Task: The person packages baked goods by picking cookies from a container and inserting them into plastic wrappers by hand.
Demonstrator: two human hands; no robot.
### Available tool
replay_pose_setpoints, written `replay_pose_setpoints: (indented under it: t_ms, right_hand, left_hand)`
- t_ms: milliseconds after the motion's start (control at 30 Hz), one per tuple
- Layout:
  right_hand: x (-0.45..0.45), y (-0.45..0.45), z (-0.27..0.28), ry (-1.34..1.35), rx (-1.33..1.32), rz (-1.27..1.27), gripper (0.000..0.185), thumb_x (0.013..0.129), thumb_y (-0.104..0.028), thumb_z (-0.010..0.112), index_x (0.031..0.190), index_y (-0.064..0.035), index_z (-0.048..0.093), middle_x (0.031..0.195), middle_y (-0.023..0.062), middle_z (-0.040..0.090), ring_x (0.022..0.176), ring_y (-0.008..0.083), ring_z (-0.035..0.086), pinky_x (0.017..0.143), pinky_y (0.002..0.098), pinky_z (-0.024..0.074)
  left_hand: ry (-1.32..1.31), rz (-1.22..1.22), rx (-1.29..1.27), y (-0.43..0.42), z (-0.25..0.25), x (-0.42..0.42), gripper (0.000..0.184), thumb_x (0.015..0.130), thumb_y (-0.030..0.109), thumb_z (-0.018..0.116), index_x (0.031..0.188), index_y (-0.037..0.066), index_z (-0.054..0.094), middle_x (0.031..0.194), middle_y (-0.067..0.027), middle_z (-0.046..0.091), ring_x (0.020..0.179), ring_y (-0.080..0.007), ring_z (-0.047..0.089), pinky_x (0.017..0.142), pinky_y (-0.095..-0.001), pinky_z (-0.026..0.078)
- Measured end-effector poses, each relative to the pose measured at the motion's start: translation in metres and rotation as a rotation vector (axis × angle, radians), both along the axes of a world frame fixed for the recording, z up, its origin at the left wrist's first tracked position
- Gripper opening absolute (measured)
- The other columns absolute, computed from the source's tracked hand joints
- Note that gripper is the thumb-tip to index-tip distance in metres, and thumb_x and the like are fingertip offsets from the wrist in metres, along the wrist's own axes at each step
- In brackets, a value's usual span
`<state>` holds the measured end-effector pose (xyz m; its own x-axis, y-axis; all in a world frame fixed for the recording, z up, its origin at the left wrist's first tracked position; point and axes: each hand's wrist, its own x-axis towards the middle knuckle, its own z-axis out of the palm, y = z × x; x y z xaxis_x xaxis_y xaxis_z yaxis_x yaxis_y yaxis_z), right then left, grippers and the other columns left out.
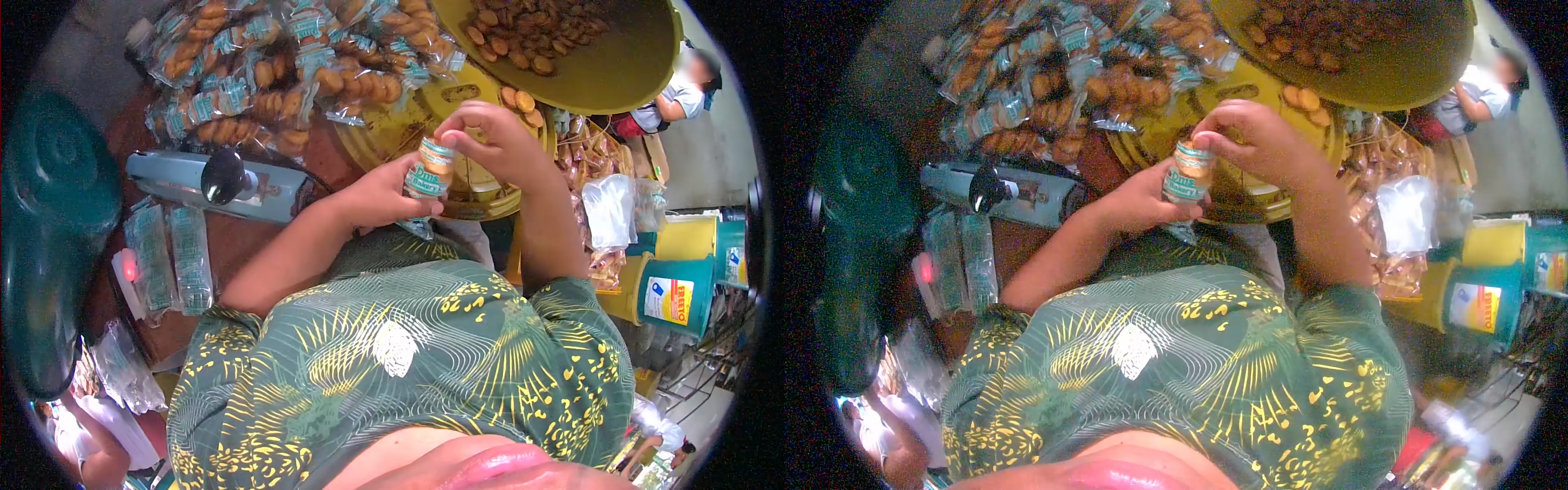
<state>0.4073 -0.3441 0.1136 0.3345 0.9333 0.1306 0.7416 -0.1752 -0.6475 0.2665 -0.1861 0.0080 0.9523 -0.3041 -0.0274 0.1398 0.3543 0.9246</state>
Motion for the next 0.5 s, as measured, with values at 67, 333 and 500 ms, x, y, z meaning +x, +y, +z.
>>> replay_pose_setpoints:
  t_ms: [67,333,500]
  right_hand:
    - [-0.016,0.002,-0.002,-0.024,0.124,0.005,0.017,0.087,-0.012,0.069,0.096,0.0017,0.065,0.089,0.0101,0.065,0.086,0.0222,0.062,0.081,0.0357,0.0486]
    - [-0.029,-0.007,-0.018,-0.026,0.177,-0.239,0.025,0.086,-0.016,0.072,0.100,0.0016,0.063,0.092,0.0111,0.063,0.091,0.0263,0.062,0.084,0.0353,0.0484]
    - [0.045,-0.032,-0.028,-0.544,0.022,-0.545,0.033,0.085,-0.017,0.071,0.114,-0.0048,0.062,0.110,0.0155,0.063,0.104,0.0309,0.061,0.091,0.0390,0.0482]
  left_hand:
    - [0.003,0.047,0.011,0.001,0.000,0.000,0.057,0.081,0.013,0.079,0.128,0.007,0.047,0.109,-0.0016,0.061,0.100,-0.0125,0.059,0.090,-0.0313,0.049]
    - [0.096,0.013,-0.039,0.003,0.006,-0.002,0.067,0.082,0.014,0.078,0.136,0.003,0.041,0.110,-0.0038,0.060,0.097,-0.0120,0.060,0.083,-0.0290,0.051]
    - [0.107,-0.033,-0.066,0.004,0.003,0.000,0.067,0.080,0.014,0.080,0.137,0.010,0.044,0.109,0.0001,0.062,0.096,-0.0115,0.060,0.080,-0.0297,0.052]
